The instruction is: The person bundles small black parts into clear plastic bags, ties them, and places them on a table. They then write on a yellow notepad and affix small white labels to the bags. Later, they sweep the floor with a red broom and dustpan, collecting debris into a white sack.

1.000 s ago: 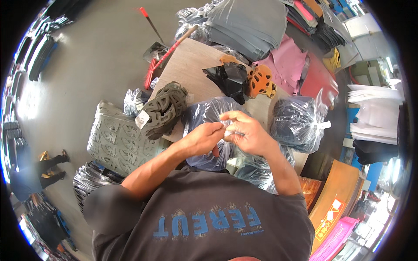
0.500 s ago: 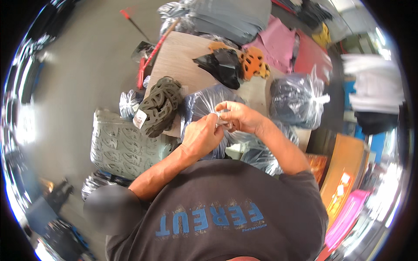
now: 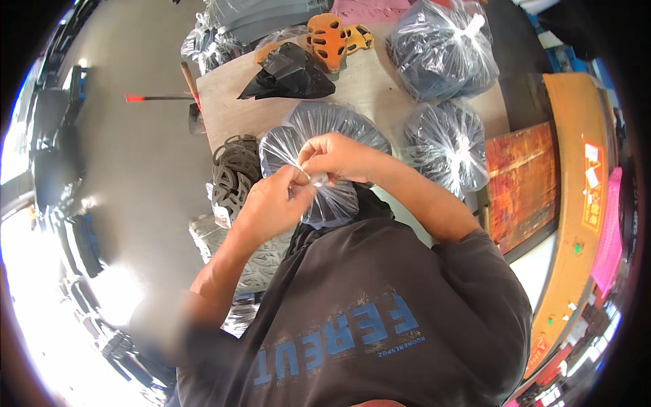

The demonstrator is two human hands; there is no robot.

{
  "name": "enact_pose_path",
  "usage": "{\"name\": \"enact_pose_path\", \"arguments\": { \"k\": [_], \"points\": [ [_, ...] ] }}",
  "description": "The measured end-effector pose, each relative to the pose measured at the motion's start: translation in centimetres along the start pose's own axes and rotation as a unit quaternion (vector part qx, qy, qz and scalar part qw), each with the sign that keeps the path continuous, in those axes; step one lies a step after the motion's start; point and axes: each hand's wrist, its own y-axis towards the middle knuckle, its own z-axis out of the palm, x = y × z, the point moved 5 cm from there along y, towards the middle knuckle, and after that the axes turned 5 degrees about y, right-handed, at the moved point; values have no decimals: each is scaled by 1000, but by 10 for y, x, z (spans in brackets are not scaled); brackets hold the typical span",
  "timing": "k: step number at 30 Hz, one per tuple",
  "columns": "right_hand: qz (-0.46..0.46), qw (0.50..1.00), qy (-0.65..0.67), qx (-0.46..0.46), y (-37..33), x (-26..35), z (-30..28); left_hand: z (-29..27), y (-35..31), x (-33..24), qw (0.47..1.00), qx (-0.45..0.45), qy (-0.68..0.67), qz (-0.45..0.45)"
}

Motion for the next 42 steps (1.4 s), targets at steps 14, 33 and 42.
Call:
{"name": "enact_pose_path", "arguments": {
  "k": [14,33,42],
  "points": [
    [-183,964,163,-106,-44,-14,-36,-2,9,-1,977,-126,162,64],
    [-109,855,335,-381,-88,-157,-101,-2,-4,-70,884,118,-444,-84],
    [-135,865,327,-357,-105,-145,-72,-63,1,-113,876,23,-479,56]
  ]
}}
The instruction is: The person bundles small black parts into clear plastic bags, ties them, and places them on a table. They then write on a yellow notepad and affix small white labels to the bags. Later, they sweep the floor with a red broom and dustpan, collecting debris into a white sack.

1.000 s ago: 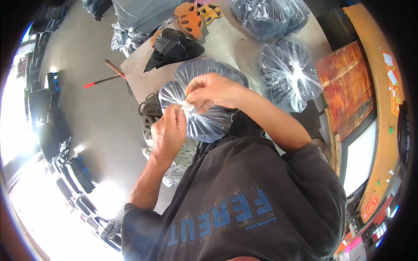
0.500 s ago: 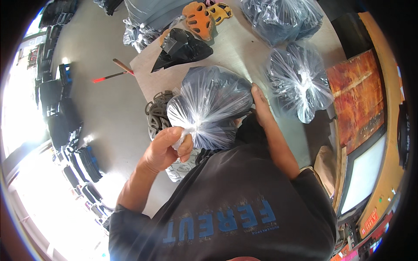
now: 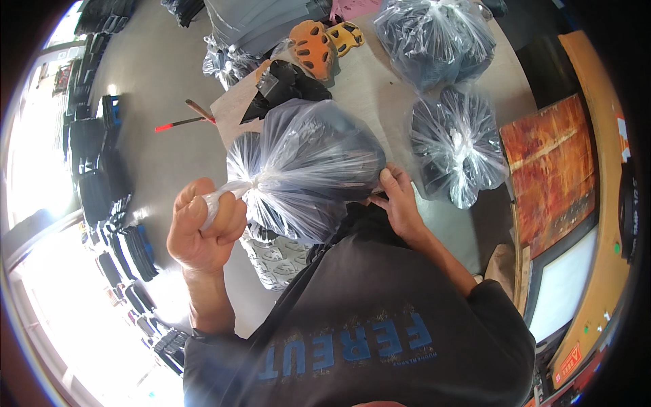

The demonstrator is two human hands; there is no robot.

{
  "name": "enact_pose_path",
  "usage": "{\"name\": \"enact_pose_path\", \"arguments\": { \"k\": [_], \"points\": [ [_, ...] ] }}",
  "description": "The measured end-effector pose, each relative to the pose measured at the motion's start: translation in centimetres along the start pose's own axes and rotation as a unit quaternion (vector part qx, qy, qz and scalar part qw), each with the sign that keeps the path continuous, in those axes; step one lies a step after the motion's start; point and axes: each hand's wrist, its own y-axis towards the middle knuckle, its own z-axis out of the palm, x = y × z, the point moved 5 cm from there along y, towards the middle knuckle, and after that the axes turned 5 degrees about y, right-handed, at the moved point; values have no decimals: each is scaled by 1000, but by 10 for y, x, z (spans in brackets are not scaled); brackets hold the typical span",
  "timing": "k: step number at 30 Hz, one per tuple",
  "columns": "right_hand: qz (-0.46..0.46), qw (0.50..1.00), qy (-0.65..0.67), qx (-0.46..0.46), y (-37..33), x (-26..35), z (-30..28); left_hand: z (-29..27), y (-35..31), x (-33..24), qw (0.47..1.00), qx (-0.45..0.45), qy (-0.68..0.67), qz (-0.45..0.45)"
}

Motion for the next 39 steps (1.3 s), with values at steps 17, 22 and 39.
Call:
{"name": "enact_pose_path", "arguments": {
  "k": [17,22,39],
  "points": [
    [-42,931,-353,86,-10,-71,-58,-99,4,109,970,-206,109,-72],
    [4,962,-272,13,-96,-55,-118,-129,4,144,957,-208,193,-54],
    [-512,556,-465,-460,-478,387,-409,223,17,93,462,-225,713,477]
  ]
}}
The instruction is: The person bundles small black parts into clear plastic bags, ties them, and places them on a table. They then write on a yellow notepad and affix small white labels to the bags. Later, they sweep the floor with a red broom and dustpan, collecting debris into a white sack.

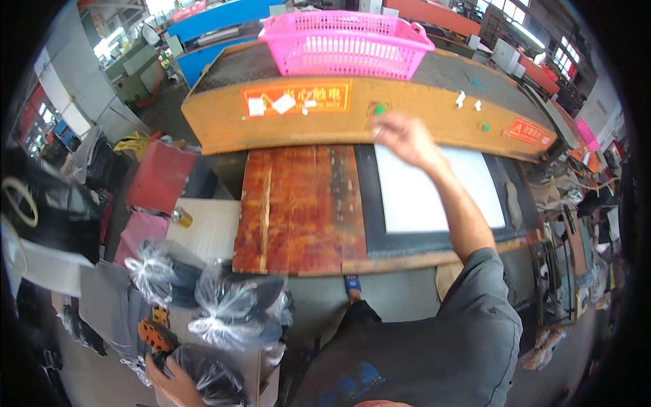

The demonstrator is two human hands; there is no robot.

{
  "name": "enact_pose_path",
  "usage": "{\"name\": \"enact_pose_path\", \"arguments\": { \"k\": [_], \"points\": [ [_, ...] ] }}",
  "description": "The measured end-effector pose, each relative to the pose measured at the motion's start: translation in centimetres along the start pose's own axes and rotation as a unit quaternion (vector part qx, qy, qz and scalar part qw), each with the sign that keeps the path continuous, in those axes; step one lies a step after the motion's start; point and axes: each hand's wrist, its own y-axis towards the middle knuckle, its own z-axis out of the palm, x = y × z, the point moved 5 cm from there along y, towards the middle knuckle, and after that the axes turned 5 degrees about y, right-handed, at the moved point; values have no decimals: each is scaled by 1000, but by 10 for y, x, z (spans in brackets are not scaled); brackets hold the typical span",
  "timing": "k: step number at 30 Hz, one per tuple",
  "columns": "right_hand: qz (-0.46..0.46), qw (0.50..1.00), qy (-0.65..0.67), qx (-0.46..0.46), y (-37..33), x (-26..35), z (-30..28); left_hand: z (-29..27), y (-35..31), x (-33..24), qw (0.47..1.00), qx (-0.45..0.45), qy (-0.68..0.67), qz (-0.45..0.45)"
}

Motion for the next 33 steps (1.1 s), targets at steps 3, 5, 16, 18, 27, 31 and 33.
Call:
{"name": "enact_pose_path", "arguments": {
  "k": [3,5,16,18,27,31,33],
  "points": [
    [-94,977,-51,-185,100,-47,-96,18,74,-154,937,207,-273,-67],
    [-125,964,-45,-231,146,-78,-135,4,129,-279,900,144,-399,103],
    [-185,968,-121,-117,200,-146,-148,18,351,-726,804,-82,-387,445],
    [-153,982,-97,-61,202,-143,-154,28,346,-733,810,-98,-389,428],
    [-74,971,-199,113,377,-174,-166,44,308,-715,824,-117,-404,380],
    [-19,907,-335,257,423,-216,-116,36,303,-710,822,-117,-415,373],
    [57,869,-375,319,420,-236,-96,34,303,-708,819,-131,-425,363]
  ]
}}
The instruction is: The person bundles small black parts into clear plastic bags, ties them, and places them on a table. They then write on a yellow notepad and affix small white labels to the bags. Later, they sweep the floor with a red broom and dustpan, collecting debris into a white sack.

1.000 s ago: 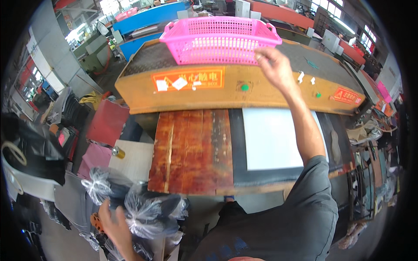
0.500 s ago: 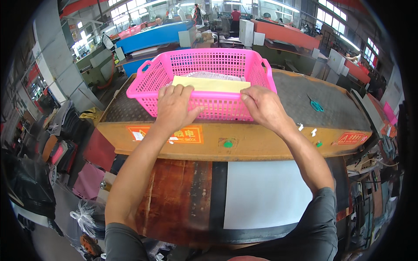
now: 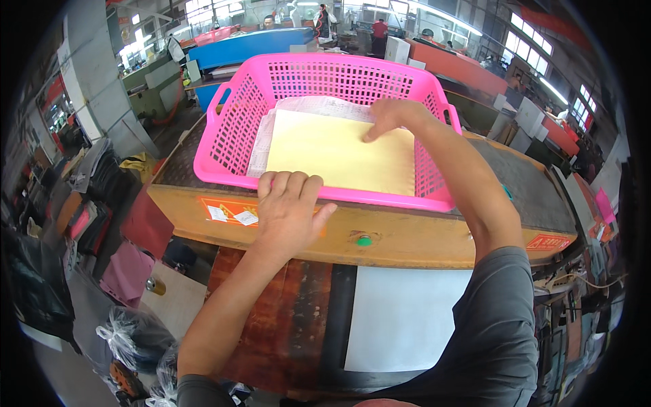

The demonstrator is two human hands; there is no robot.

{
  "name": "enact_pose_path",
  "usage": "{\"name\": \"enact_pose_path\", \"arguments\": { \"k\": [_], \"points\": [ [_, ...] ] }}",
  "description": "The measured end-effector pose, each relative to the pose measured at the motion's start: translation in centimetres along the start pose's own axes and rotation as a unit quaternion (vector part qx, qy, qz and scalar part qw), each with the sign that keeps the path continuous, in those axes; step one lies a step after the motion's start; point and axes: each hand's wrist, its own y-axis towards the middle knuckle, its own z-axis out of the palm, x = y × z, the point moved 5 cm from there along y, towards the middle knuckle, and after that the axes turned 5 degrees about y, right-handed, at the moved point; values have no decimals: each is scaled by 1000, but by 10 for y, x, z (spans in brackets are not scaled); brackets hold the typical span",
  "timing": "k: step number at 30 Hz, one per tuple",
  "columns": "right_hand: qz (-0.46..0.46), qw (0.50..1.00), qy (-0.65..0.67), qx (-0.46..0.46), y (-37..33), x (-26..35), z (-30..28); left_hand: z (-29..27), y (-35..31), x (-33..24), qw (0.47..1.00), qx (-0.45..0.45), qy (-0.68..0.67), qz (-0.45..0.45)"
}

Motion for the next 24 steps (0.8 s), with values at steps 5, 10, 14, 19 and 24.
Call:
{"name": "enact_pose_path", "arguments": {
  "k": [5,10,14,19,24],
  "points": [
    [-22,999,-2,-28,-17,0,0,14,-5,8,999,21,-23,-16],
    [-132,938,57,-314,-99,-25,-90,20,14,22,998,1,-55,-29],
    [-63,914,26,-401,-181,10,-88,18,31,21,977,146,-98,-122],
    [-174,911,199,-317,-254,208,18,-68,-110,-25,810,-103,-530,-230],
    [-220,968,113,35,-300,420,198,-114,-303,-53,549,-144,-639,-520]
  ]
}}
